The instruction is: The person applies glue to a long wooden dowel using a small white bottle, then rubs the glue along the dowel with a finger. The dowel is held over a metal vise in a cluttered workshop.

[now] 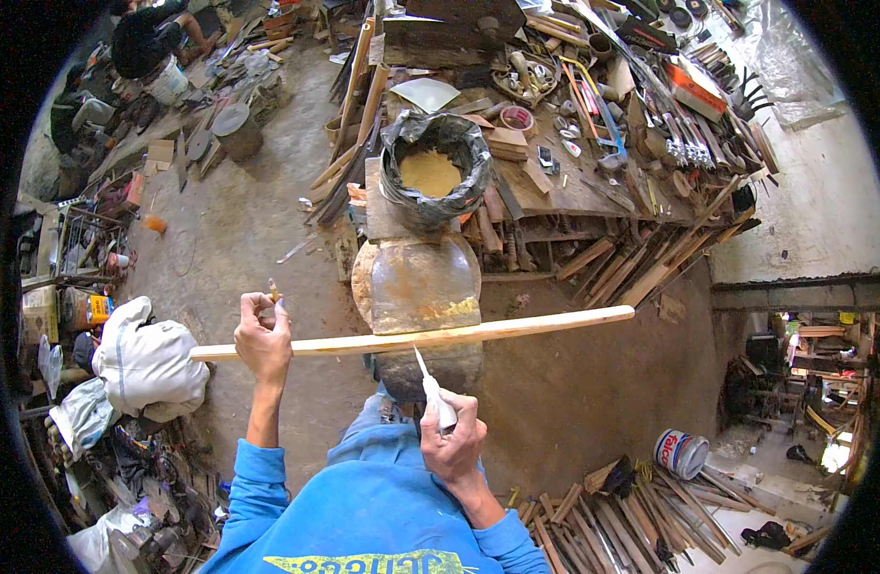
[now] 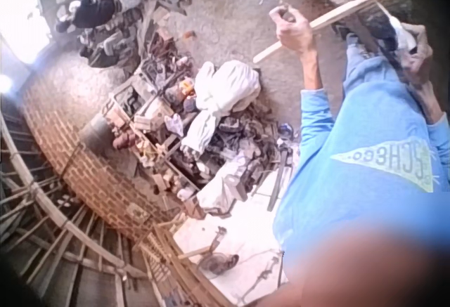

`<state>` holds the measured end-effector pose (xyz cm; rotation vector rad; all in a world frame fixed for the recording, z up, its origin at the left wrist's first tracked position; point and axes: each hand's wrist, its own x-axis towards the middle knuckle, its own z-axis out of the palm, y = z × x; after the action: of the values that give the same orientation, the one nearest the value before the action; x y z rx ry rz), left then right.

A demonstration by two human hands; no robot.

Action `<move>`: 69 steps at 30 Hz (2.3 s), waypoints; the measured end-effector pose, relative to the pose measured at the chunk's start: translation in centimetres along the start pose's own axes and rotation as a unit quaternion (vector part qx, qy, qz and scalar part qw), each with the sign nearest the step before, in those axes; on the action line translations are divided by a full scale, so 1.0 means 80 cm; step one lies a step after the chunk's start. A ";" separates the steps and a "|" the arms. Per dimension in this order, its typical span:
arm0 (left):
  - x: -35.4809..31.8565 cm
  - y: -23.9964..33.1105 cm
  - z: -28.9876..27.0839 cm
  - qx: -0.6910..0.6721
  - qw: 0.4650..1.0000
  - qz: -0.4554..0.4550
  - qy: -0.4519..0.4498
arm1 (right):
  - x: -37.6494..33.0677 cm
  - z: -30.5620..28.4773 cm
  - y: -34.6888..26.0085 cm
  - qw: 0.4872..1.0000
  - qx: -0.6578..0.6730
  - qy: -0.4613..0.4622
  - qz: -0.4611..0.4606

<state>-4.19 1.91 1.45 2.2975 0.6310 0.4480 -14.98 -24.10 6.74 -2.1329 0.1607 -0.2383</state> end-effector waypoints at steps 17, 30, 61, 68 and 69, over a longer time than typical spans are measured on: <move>0.000 0.003 -0.002 -0.002 1.000 0.010 -0.005 | -0.004 0.012 0.002 1.000 0.010 -0.001 -0.010; 0.000 -0.003 0.002 -0.015 1.000 -0.011 -0.011 | 0.008 -0.022 0.013 0.993 -0.026 0.108 0.050; 0.000 0.001 0.001 -0.011 1.000 0.005 -0.009 | 0.021 -0.043 0.022 0.987 -0.039 0.137 0.070; -0.001 -0.003 0.001 -0.013 1.000 -0.004 -0.014 | 0.017 -0.041 0.020 0.993 -0.048 0.102 0.037; -0.001 -0.002 0.002 -0.008 1.000 0.001 -0.012 | 0.018 -0.042 0.021 0.992 -0.040 0.114 0.048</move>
<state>-4.24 1.93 1.23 2.2849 0.6120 0.4241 -14.39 -28.07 7.26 -2.1675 0.4110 -0.4243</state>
